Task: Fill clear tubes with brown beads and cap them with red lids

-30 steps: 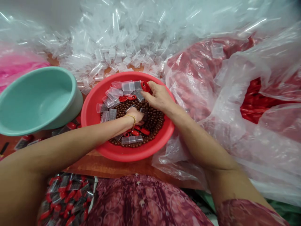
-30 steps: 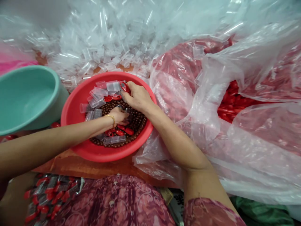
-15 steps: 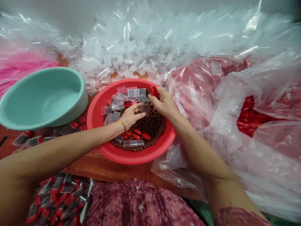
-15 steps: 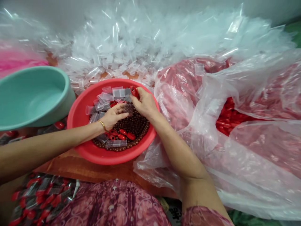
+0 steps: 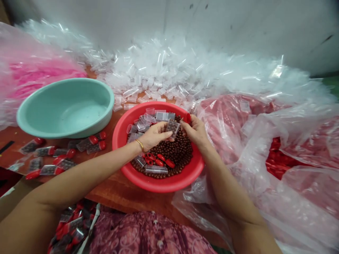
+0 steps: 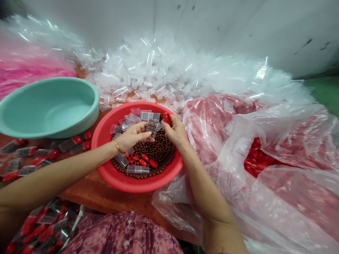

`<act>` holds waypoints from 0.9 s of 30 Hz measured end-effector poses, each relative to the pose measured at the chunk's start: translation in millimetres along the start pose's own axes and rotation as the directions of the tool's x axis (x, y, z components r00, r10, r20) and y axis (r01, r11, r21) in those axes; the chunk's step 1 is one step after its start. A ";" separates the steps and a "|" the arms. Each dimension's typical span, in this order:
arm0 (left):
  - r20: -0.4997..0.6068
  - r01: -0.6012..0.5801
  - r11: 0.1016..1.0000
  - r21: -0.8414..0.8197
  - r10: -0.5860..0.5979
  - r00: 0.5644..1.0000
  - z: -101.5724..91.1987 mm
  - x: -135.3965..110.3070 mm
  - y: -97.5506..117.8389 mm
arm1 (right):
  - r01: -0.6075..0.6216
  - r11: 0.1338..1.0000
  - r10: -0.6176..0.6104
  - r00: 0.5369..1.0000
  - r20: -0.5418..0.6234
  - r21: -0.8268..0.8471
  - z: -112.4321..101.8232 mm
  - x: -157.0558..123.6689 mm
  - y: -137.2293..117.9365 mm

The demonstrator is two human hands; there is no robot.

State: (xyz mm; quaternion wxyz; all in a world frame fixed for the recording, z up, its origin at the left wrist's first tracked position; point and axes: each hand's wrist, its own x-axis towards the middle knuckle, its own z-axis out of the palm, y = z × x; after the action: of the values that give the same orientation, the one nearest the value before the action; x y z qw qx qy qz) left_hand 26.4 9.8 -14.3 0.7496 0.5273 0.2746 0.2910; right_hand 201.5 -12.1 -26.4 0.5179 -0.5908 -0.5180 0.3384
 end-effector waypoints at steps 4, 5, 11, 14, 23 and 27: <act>0.056 0.099 0.995 0.027 -0.101 0.993 2.3 -3.9 4.4 | -0.014 0.986 -0.013 0.987 0.158 0.167 -4.7 -11.7 -12.1; 0.082 0.125 0.992 0.035 -0.127 0.988 2.6 -4.7 5.1 | -0.025 0.981 -0.012 0.982 0.186 0.195 -6.1 -14.9 -14.9; 0.134 0.194 0.981 -0.003 -0.192 0.972 0.5 -4.6 5.0 | 0.020 0.992 -0.052 0.967 0.250 0.127 -9.7 -21.9 -24.7; 0.113 0.199 0.980 -0.028 -0.194 0.974 -2.8 -3.0 4.3 | 0.080 0.995 -0.093 0.964 0.250 0.061 -8.9 -19.8 -25.4; 0.125 0.146 0.988 0.051 -0.152 0.981 -6.8 -2.2 3.3 | 0.166 0.986 -0.159 0.945 0.287 0.001 -6.4 -15.6 -24.9; 0.113 0.145 0.985 0.089 -0.154 0.982 -6.9 -2.6 2.6 | 0.183 0.983 -0.167 0.922 0.349 -0.013 -6.3 -15.8 -25.8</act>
State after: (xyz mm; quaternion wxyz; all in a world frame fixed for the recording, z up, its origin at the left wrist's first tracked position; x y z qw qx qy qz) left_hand 19.3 13.0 -13.5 0.7626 0.5513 0.2797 0.1907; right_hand 197.0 -30.8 -2.3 0.4331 -0.4849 -0.6593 0.3776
